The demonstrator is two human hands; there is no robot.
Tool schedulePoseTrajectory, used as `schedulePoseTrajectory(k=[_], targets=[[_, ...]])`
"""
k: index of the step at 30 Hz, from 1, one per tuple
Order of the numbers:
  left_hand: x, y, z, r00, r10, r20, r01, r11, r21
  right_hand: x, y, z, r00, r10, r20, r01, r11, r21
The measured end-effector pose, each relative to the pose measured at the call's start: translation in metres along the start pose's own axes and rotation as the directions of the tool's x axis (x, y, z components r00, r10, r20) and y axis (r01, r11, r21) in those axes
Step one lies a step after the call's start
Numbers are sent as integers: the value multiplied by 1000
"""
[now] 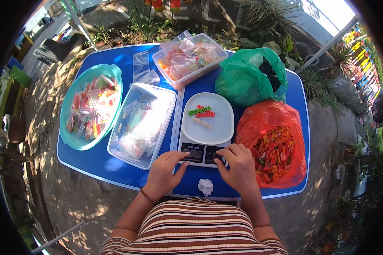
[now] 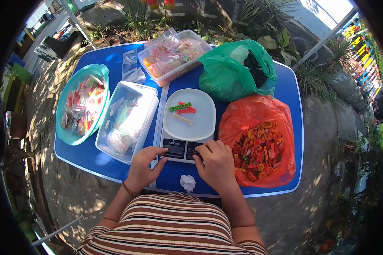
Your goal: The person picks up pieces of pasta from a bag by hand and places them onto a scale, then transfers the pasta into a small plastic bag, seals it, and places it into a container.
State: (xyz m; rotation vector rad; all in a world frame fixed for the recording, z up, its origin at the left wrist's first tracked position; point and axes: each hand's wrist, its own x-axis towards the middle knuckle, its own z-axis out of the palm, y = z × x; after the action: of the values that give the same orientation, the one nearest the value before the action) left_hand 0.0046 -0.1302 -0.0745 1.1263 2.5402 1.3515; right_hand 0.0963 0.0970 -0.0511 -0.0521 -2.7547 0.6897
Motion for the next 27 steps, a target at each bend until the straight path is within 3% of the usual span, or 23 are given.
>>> schedulePoseTrajectory(k=[19, 25, 27], targets=[[0, 0, 4, 999, 6, 46, -6, 1000, -11, -8, 1, -3, 999, 31, 44, -34, 998, 59], [-3, 7, -7, 984, 141, -110, -143, 990, -4, 5, -15, 13, 996, -76, -37, 82, 976, 200], [0, 9, -20, 967, 168, -194, -140, 978, 152, 15, -30, 23, 982, -174, -70, 186, 955, 231]])
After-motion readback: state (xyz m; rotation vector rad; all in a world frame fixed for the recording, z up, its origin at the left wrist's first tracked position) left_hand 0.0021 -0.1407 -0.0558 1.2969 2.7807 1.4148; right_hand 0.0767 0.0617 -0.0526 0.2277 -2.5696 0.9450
